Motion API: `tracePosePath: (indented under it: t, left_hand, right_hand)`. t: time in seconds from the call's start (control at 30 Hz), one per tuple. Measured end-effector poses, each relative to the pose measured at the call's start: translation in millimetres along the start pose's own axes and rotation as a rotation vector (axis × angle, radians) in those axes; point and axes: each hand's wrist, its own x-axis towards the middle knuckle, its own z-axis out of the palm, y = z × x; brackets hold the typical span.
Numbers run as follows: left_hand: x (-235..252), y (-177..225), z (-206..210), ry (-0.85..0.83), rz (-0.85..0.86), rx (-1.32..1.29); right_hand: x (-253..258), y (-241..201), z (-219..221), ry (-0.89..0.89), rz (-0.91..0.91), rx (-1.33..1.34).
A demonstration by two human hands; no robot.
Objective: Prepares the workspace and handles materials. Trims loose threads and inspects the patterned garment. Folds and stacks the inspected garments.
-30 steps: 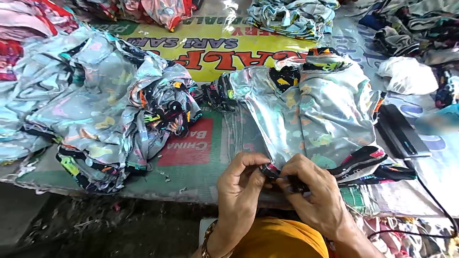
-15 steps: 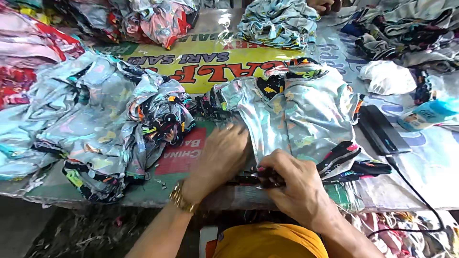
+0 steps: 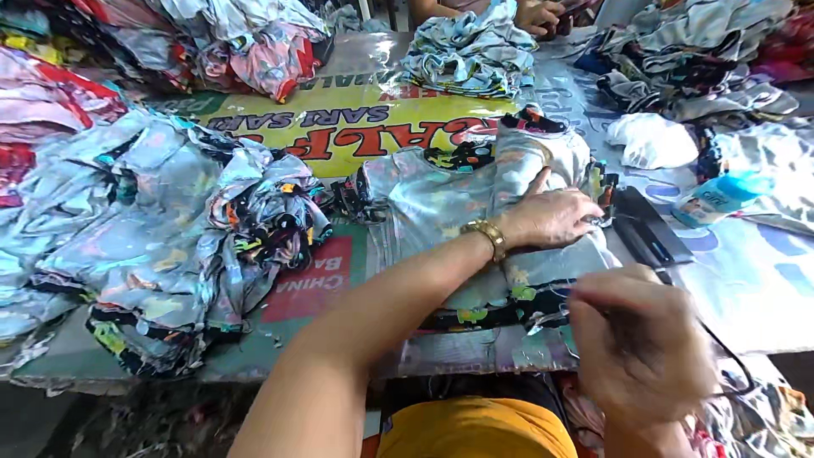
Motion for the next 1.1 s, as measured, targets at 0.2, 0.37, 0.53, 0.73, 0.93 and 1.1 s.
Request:
tracePosePath:
  t: [0.2,0.37,0.53,0.73,0.93,1.1]
  left_hand:
    - [-68.8,-26.9,-74.7,0.363,0.084,-0.679]
    - [-181.8,29.2,-118.2,0.667,-0.325,-0.451]
    - [-259.8,63.2,-71.4,0.882,-0.411,-0.400]
    - [-277.9,86.5,10.0,0.816,-0.613,-0.132]
    - [-244.4,82.0,19.7,1.098,-0.523,-0.506]
    - [-243.3,85.6,18.6,1.106,-0.458,-0.696]
  right_hand:
    - [2.4,38.9,21.6,-0.301,0.284,0.086]
    - [1.2,2.9,49.1,-0.429,0.058,0.077]
    - [-8.8,-7.0,89.3,-0.585,-0.082,-0.119]
    - [1.0,-4.3,76.8,-0.470,0.069,0.147]
    - [-4.3,-5.8,81.6,-0.458,0.070,0.199]
    - [1.2,-8.5,85.5,-0.357,0.185,0.323]
